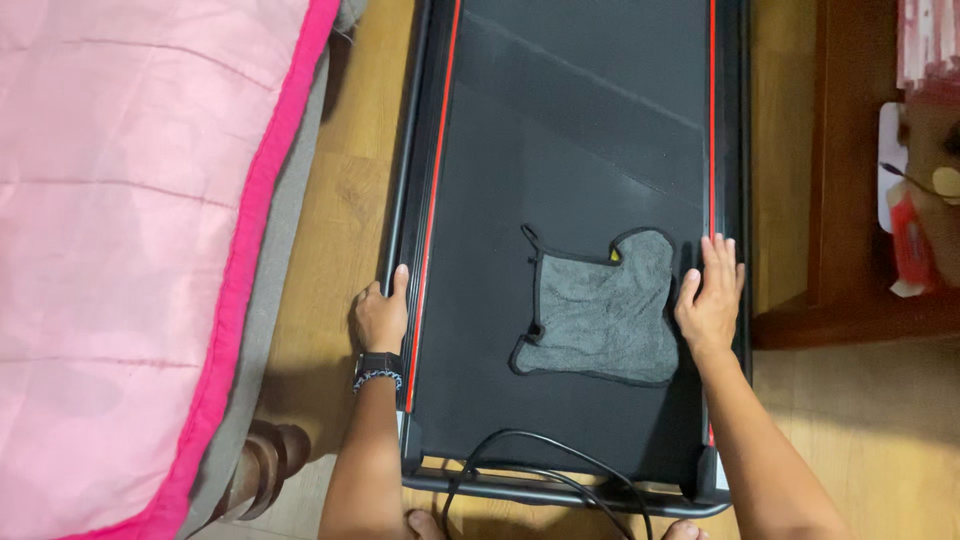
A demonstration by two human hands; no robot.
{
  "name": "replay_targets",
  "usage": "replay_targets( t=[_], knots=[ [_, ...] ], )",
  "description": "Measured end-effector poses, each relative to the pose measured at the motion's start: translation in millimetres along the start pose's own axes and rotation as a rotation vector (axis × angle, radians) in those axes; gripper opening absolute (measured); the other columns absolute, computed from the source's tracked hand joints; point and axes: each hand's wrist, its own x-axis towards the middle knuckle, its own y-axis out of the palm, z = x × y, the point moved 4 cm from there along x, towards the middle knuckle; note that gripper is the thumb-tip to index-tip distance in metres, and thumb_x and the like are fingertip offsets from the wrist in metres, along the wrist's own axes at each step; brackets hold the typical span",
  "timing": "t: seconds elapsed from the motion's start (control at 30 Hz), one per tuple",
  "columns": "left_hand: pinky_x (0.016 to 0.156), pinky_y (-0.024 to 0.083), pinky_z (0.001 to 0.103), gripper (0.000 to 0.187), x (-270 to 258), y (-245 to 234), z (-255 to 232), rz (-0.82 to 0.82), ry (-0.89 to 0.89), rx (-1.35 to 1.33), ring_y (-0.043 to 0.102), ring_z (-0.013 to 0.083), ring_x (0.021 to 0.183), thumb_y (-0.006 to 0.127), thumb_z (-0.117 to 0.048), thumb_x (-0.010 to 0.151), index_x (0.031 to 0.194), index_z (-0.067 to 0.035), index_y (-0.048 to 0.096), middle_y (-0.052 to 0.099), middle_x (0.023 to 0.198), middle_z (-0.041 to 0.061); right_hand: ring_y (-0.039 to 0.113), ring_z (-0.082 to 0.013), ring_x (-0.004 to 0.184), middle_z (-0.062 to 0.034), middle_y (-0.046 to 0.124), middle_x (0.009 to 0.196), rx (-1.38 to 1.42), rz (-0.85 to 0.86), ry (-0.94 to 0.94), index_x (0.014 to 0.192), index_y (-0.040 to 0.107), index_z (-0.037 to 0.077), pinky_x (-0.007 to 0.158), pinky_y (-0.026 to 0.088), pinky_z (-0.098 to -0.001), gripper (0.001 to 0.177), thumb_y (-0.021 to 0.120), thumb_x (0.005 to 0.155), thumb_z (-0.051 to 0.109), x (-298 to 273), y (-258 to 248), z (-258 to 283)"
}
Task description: The person wipes the surface of a treadmill with a yellow cloth and a grey cloth. They clean the sides and the main running belt area, moving the power cord aside to reach underneath it. The person repeatedly wipes the same sections of the treadmill belt.
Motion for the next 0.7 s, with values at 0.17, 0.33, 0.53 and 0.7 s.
replay_targets(
  t=[0.17,0.33,0.53,0.7],
  knots=[
    [0.102,0.048,0.051,0.061,-14,-10,-17,-0.093,0.072,0.090,0.060,0.0401,0.119,0.054,-0.059,0.098,0.122,-0.005,0.072,0.064,0.125,0.021,0.047,-0.0324,0.149,-0.0159,0.054,0.155,-0.046,-0.102,-0.051,0.148,0.056,0.007,0.127,0.027,-0.0532,0.048,0.053,0.100,0.009,-10,-6,6],
    [0.103,0.047,0.049,0.050,-22,-8,-71,-0.309,0.647,0.056,0.058,0.0377,0.121,0.062,-0.006,0.089,0.139,-0.008,0.065,0.061,0.129,0.015,0.063,-0.0361,0.122,-0.0188,0.068,0.129,-0.055,-0.082,0.231,0.129,0.070,0.007,0.109,0.050,-0.0436,0.030,0.058,0.103,0.015,14,-7,-48],
    [0.099,0.045,0.051,0.052,16,44,-131,-0.203,0.501,-0.115,0.054,0.0453,0.114,0.071,-0.015,0.087,0.136,0.000,0.058,0.058,0.126,0.024,0.069,-0.0379,0.109,-0.0182,0.075,0.111,-0.080,0.259,0.577,0.117,0.077,0.014,0.096,0.052,-0.0463,0.039,0.064,0.093,0.042,80,28,-96],
    [0.092,0.050,0.051,0.040,58,47,-149,-0.098,0.217,0.027,0.062,0.0425,0.108,0.070,-0.039,0.094,0.117,-0.006,0.070,0.066,0.114,0.023,0.067,-0.0376,0.110,-0.0168,0.074,0.111,-0.141,0.347,0.699,0.111,0.078,0.013,0.095,0.051,-0.0468,0.053,0.064,0.095,0.061,112,54,-96]
  ],
)
